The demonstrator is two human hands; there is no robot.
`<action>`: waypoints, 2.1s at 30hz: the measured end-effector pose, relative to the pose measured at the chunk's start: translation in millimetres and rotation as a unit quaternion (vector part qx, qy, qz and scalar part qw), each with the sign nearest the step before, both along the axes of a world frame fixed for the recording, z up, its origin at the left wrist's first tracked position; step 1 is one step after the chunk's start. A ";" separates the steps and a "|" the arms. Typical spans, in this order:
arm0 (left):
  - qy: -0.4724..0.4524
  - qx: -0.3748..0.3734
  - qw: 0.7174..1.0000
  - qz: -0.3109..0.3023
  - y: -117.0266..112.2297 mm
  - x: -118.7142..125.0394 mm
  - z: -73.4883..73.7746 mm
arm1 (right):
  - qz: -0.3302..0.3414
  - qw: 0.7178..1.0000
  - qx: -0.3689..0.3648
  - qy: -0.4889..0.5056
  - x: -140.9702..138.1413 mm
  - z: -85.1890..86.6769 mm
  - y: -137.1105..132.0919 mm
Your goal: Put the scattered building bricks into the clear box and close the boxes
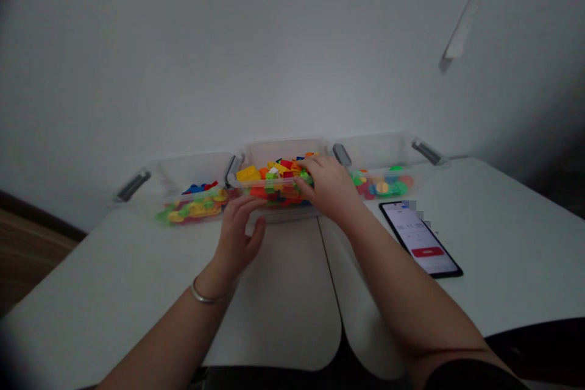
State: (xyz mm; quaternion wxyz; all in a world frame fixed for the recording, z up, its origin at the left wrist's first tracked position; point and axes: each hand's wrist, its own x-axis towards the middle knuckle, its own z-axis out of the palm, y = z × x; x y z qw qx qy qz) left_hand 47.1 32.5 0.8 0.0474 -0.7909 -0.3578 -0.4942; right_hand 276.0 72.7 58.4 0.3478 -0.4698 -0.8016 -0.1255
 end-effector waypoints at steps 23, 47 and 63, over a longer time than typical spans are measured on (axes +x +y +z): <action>0.262 -0.039 0.945 0.191 35.4 5.9 58.4 | 0.005 0.991 -0.054 -0.123 -3.8 8.0 -14.9; 0.137 0.026 0.985 0.107 28.9 -19.7 22.1 | -0.040 0.989 -0.063 -0.129 -10.2 6.1 -11.4; 0.018 0.053 0.982 0.178 24.6 -43.3 23.8 | -0.038 0.999 -0.018 -0.023 -10.7 0.8 -8.7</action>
